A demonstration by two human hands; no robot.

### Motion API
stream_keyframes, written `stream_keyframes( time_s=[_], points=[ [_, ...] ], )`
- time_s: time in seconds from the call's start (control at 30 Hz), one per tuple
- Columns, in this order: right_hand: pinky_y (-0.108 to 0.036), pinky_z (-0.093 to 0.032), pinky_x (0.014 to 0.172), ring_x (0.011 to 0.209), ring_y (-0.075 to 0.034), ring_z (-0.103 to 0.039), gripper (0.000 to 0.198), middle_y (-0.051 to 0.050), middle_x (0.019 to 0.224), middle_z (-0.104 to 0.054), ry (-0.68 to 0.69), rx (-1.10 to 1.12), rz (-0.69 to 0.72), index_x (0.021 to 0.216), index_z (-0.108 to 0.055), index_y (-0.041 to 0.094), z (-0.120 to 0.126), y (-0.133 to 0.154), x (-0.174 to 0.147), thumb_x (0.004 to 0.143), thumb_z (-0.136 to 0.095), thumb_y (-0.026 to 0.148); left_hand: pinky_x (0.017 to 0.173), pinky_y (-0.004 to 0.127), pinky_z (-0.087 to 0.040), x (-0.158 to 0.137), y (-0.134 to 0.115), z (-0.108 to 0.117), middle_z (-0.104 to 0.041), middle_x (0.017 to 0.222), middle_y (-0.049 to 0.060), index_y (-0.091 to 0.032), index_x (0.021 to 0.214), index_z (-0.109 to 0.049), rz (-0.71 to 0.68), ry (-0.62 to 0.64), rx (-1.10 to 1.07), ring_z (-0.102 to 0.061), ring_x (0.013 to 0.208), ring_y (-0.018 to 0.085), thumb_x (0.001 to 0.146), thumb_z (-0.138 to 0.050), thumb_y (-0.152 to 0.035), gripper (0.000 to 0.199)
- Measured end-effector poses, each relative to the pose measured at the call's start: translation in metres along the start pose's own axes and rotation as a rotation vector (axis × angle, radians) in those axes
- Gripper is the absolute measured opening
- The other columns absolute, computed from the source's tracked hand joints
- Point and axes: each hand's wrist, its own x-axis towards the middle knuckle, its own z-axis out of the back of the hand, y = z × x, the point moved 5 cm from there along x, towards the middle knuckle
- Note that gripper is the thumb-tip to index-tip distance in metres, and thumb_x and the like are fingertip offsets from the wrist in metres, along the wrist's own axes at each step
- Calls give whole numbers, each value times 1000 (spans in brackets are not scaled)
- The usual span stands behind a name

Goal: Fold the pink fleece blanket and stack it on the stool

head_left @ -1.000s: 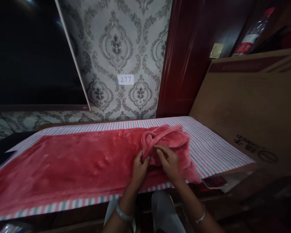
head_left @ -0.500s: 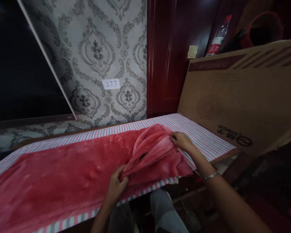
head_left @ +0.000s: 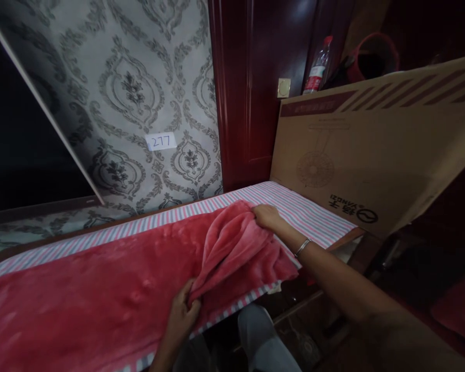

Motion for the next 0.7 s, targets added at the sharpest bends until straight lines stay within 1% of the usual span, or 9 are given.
stream_keyframes(
  time_s=[0.13, 0.2, 0.23, 0.33, 0.4, 0.5, 0.57, 0.63, 0.7],
  points=[
    [-39, -44, 94, 121, -34, -60, 37, -19, 125, -69, -232, 69, -141, 121, -70, 19, 39, -11, 2, 93, -46, 20, 97, 47, -54, -1, 10, 0, -78, 103, 11, -17, 98, -76, 9, -16, -21, -71, 101, 33, 60, -64, -51, 53],
    [-37, -45, 92, 119, -33, -60, 36, -18, 124, -69, -297, 203, -220, 118, -71, 18, 55, -22, 5, 91, -48, 18, 96, 46, -54, -1, 14, 0, -78, 105, 12, -17, 99, -76, 9, 0, -48, -70, 103, 33, 60, -65, -55, 56],
    [-35, -47, 87, 113, -32, -63, 32, -18, 116, -72, -287, 269, -250, 110, -73, 16, 60, -27, 7, 88, -51, 15, 97, 46, -55, -1, 15, 0, -78, 106, 12, -17, 99, -76, 14, 3, -58, -70, 104, 33, 60, -66, -58, 57],
    [-28, -49, 66, 77, -24, -68, 22, -13, 76, -72, -148, 381, -280, 87, -75, 12, 66, -37, 15, 79, -55, 10, 97, 45, -55, -1, 17, 2, -77, 109, 13, -18, 99, -76, 42, 1, -71, -69, 107, 34, 60, -68, -62, 60],
    [-25, -48, 55, 58, -17, -61, 22, -6, 59, -66, -65, 452, -275, 87, -76, 13, 70, -42, 17, 76, -58, 11, 96, 45, -55, -2, 15, 4, -77, 109, 12, -19, 99, -75, 52, 6, -75, -69, 107, 34, 60, -69, -63, 60],
    [-21, -45, 46, 46, -11, -52, 34, 0, 55, -62, 140, 671, -208, 101, -77, 16, 72, -46, 18, 70, -62, 12, 93, 43, -57, -5, 9, 7, -77, 107, 10, -20, 98, -75, 54, -2, -67, -69, 106, 34, 60, -70, -63, 57],
    [-18, -39, 40, 40, -8, -44, 39, 3, 50, -57, 278, 845, -158, 104, -77, 16, 74, -47, 19, 68, -63, 11, 92, 41, -57, -7, 5, 9, -77, 106, 8, -22, 99, -75, 49, -5, -57, -69, 106, 33, 62, -69, -61, 54],
    [-15, -30, 36, 37, -5, -36, 37, 5, 46, -52, 305, 992, -165, 101, -77, 15, 76, -51, 23, 68, -62, 9, 92, 40, -57, -8, 2, 10, -77, 106, 7, -23, 99, -75, 43, -3, -45, -69, 107, 32, 64, -68, -60, 51],
    [-14, -27, 35, 36, -5, -33, 32, 5, 45, -49, 261, 1107, -201, 97, -77, 15, 77, -53, 27, 70, -61, 8, 92, 40, -57, -8, 2, 10, -77, 106, 6, -25, 98, -75, 41, -6, -31, -68, 108, 32, 63, -68, -59, 49]
  ],
)
